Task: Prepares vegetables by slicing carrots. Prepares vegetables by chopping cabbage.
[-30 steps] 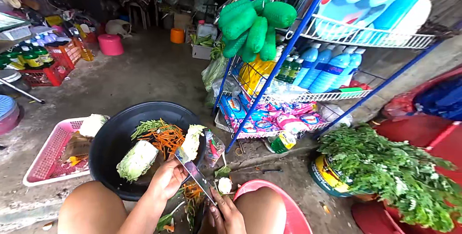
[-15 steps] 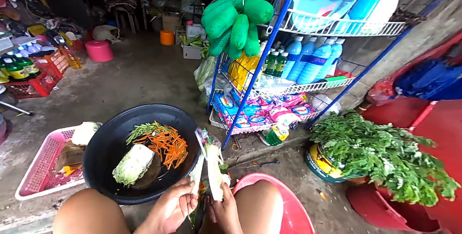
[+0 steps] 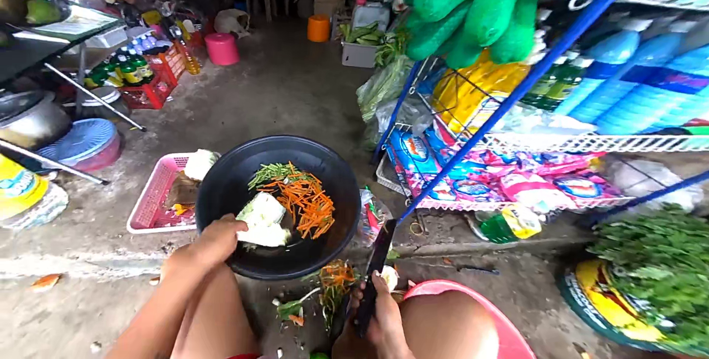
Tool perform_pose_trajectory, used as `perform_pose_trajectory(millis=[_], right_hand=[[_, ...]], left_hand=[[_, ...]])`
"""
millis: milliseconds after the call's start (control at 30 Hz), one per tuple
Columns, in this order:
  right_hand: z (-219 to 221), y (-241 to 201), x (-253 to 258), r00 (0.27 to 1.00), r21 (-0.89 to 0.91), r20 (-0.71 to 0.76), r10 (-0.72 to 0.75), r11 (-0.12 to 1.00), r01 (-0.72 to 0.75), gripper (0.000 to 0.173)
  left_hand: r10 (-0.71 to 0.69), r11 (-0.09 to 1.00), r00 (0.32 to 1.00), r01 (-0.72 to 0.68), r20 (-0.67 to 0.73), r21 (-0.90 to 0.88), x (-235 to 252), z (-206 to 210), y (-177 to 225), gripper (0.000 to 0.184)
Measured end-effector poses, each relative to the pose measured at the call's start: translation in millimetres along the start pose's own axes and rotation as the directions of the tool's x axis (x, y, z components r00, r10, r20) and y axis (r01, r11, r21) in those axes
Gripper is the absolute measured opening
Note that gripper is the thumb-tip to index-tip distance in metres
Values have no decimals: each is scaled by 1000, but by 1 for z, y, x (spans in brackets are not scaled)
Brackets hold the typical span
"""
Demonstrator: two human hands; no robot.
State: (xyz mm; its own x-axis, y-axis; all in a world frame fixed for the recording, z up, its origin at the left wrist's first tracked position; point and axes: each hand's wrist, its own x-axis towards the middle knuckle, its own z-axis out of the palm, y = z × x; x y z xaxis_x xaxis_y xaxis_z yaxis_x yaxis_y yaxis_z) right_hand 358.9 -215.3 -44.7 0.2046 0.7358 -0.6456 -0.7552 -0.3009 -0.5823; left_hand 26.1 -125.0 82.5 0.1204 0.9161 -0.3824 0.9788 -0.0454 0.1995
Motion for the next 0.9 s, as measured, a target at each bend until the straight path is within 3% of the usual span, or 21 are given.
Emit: perform_pose_trajectory(millis=[167,300,400,467,500,567,600,633,667,733,833,900], right_hand=[[16,-11,-3,979,-231,102,-174,954,194,32],[33,-19,9,965,-405,193,-180,881,245,37],[49,-18,17,956,-506,270,-113,828,240,35],[56,-13,24,941,-543,330,-73,801,253,36],[60,-11,26,936,-558,348,-53,790,252,38],[68,-10,27,929,-596,371,0,767,238,40],[73,-10,30,926,-623,377,25,746,234,41],[79,-11,33,923,-670,380,58,706,231,42],[86,-11,39,918,-729,388,88,639,247,44],[104,-13,54,904,-858,402,144,405,317,48],[144,-9,74,923,-935,346,171,-20,354,53],[166,-2,83,921,-891,356,156,-240,385,48]], left_hand=[[-57,956,984,4,171,294,36,-56,-5,29],[-166,914,959,62,231,401,96,-50,16,25],[27,902,979,-112,203,416,145,-26,18,24],[199,914,974,-225,110,337,175,-7,4,36],[209,942,977,-215,50,256,182,1,-1,41],[55,998,995,-53,-86,24,179,19,-5,45],[-75,993,990,64,-120,-96,170,28,-4,54],[-196,969,974,174,-114,-178,162,37,-1,78],[-286,941,954,261,-90,-215,154,48,2,102],[-368,913,928,350,-54,-210,148,75,5,124],[-354,922,935,349,-1,-169,153,93,-1,119],[-300,938,954,298,18,-177,154,94,-9,117]])
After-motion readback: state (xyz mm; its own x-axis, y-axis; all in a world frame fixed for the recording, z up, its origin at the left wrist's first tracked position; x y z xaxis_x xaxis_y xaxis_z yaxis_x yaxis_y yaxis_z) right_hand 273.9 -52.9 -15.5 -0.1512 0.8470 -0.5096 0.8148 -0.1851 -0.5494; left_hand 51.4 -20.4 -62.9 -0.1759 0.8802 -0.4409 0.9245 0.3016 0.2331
